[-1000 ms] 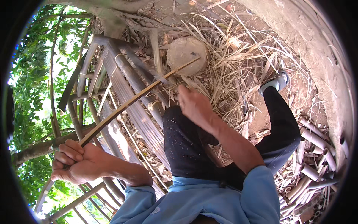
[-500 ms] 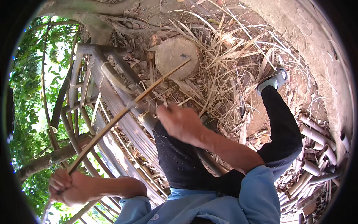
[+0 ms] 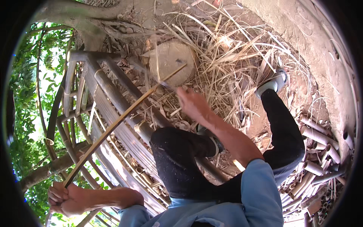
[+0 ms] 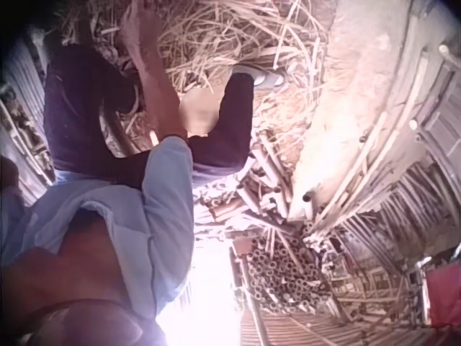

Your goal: The person shaves a thin strip of bamboo using a knife, repeatedly drawing the blade along the length of the wood while holding it over a bamboo structure.

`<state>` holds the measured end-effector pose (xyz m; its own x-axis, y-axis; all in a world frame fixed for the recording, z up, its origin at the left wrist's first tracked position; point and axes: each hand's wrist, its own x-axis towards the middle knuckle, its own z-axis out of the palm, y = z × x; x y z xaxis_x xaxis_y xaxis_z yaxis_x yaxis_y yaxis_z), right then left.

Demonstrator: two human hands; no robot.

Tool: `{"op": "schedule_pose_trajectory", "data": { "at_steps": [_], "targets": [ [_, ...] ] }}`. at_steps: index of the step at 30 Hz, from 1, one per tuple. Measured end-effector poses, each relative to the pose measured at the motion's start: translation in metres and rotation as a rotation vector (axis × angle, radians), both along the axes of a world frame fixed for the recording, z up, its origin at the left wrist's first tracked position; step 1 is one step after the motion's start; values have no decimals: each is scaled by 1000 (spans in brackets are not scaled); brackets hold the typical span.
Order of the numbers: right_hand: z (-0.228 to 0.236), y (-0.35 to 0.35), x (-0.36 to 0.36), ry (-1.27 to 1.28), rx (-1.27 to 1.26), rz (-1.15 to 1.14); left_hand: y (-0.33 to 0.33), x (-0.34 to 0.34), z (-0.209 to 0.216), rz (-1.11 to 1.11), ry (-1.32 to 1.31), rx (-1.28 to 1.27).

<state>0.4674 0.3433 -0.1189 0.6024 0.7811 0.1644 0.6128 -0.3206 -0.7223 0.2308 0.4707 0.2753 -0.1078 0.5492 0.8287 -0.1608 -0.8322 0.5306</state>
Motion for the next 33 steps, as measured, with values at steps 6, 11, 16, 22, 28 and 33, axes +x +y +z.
{"op": "schedule_pose_trajectory", "data": {
  "at_steps": [6,11,16,22,28,33],
  "targets": [
    [-76,-11,6,179,-26,29,18,-23,3,-343,-100,-57],
    [-160,-56,17,197,-192,-149,27,-34,9,-309,-72,-102],
    [-107,-61,4,272,-258,-108,-4,3,0,-690,-289,-341],
    [125,-34,-22,518,-45,90,-23,47,-2,-878,-138,-179],
    [254,-55,-67,157,375,226,-62,46,-18,-604,-213,-120],
    [237,-57,-77,185,174,209,-74,48,-23,-582,-197,-128]
  ]
}}
